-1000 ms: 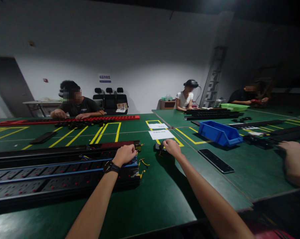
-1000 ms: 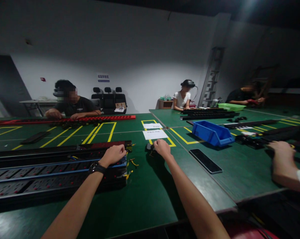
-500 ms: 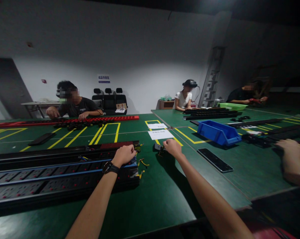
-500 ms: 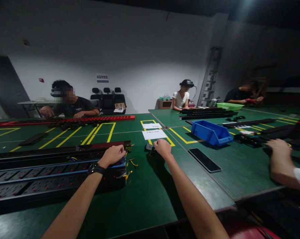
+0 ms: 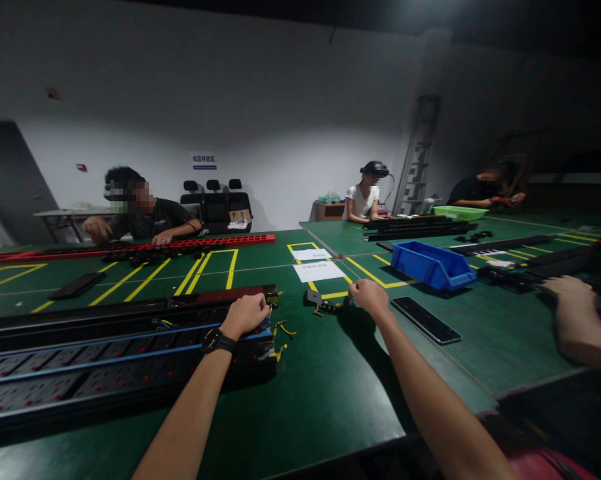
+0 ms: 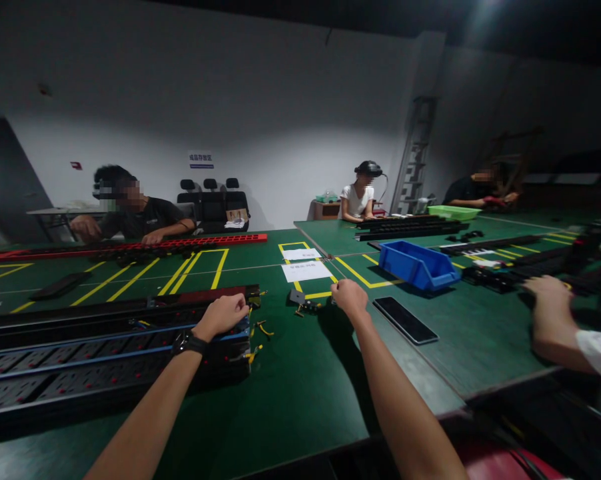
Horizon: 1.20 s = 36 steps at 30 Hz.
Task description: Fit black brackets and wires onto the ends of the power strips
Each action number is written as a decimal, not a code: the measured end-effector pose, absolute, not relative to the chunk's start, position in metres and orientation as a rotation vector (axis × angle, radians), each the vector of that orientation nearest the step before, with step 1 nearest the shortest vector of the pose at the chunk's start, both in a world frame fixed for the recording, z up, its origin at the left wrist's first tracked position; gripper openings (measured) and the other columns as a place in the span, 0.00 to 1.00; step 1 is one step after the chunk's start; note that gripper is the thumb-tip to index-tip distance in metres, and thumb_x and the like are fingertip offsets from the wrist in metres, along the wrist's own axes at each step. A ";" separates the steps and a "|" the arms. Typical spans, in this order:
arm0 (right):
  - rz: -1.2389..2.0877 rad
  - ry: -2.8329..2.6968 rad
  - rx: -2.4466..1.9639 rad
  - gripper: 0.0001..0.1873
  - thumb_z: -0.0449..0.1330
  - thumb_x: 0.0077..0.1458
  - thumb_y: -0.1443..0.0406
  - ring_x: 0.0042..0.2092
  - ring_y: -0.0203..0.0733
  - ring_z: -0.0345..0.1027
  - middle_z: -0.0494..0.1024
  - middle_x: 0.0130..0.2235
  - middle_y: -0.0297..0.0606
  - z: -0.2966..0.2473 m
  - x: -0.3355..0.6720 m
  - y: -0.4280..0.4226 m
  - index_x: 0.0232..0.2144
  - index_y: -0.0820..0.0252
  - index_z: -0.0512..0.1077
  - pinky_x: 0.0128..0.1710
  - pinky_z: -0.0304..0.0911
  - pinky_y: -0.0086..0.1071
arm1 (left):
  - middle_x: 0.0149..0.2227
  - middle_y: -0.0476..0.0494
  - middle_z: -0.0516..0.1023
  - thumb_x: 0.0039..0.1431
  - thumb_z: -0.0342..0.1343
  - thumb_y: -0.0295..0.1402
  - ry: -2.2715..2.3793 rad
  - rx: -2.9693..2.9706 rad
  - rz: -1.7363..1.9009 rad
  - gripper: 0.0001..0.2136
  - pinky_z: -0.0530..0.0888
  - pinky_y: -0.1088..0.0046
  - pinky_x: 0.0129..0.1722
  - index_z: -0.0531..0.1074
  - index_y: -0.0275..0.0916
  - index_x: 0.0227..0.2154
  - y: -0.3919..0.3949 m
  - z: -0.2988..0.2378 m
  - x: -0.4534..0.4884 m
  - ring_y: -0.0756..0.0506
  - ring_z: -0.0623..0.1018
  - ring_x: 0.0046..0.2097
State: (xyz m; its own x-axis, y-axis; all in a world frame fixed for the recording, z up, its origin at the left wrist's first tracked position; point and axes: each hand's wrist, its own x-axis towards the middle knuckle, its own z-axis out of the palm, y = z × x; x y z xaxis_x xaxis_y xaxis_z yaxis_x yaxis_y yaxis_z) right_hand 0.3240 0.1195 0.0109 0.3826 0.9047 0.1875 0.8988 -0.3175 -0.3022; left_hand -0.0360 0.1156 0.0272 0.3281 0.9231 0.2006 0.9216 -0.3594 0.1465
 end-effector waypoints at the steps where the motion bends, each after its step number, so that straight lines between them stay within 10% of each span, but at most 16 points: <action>1: -0.008 -1.595 -2.285 0.21 0.49 0.63 0.59 0.44 0.51 0.76 0.81 0.43 0.50 0.010 0.324 0.119 0.36 0.60 0.81 0.40 0.65 0.35 | 0.38 0.42 0.82 0.64 0.49 0.41 1.774 2.556 0.392 0.11 0.69 0.71 0.35 0.74 0.43 0.35 0.116 0.027 -0.036 0.42 0.80 0.38; 36: 0.099 -1.668 -2.050 0.18 0.55 0.61 0.55 0.40 0.49 0.73 0.81 0.38 0.47 -0.019 0.317 0.126 0.33 0.60 0.80 0.34 0.58 0.33 | 0.38 0.41 0.82 0.64 0.49 0.40 1.772 2.548 0.373 0.11 0.70 0.71 0.37 0.75 0.42 0.36 0.111 0.032 -0.035 0.42 0.80 0.39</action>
